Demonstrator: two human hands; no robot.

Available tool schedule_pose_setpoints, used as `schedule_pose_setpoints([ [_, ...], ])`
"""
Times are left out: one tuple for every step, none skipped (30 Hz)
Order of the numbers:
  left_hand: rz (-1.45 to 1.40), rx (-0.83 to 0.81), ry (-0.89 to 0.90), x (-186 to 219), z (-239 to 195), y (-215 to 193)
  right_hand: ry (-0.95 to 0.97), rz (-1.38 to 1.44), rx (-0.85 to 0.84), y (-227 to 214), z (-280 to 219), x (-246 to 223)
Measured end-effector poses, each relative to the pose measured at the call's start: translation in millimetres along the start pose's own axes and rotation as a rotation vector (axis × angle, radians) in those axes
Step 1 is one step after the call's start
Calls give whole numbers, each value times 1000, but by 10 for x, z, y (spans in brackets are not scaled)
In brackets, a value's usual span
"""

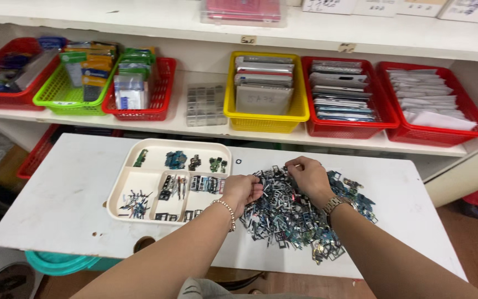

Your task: The person sorts small electronic components from a large pile on a white table into a compartmentalized tray. They pick up individual pieces, inspect them, and place them into specific sections of the tray.

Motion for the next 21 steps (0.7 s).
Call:
schedule_pose_setpoints([
  [41,-10,1,-13,-11,74,-35,-39,-9,-71,-3,82],
  [82,-19,3,-26,-22,133,-69,-77,-19,-128,-30,163],
  [122,-25,6,-44,-39,172,-105,-117,-32,-164,-68,230],
  [170,-11,-1,-68,-56,201,-80,-147,-98,-180,-112,293],
  [217,9,-6,-86,-74,209,-58,-176,-168,-169,-165,329],
  [263,28,-11,-107,-89,225,-37,-204,-238,-158,-225,352],
  [295,34,3,-129,-109,238,-54,-197,-229,-149,-304,358],
  [327,40,17,-150,-129,248,-71,-189,-221,-138,-402,359],
  [357,48,32,-158,-138,251,-91,-183,-213,-127,-476,332],
  [369,48,33,-164,-140,260,-109,-218,-201,-126,-538,298],
  [381,50,33,-173,-146,267,-130,-254,-190,-125,-605,270],
  [392,53,33,-180,-150,274,-150,-290,-180,-120,-662,237],
  [386,46,27,-188,-150,281,-176,-312,-163,-110,-704,196],
  [381,40,21,-197,-148,288,-203,-333,-145,-96,-742,162],
  [375,34,14,-209,-146,293,-230,-354,-128,-82,-765,133],
  [382,22,10,-223,-142,298,-217,-376,-122,-63,-771,115],
  [388,10,7,-237,-135,304,-207,-399,-116,-38,-765,101],
  [394,-2,3,-251,-128,307,-196,-422,-110,-13,-756,96],
  [387,-14,-3,-265,-124,308,-204,-409,-98,-2,-743,98],
  [380,-26,-10,-276,-119,306,-212,-397,-86,3,-726,106],
  [372,-38,-16,-284,-111,308,-220,-385,-73,7,-706,116],
])
Point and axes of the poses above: each hand's wrist, its own z-axis towards the middle knuckle, its own y-axis out of the palm, x = y × z, the point moved 2 cm from there along z, towards the middle knuckle, and after that the axes turned 9 degrees about y, right-handed, at the moved point
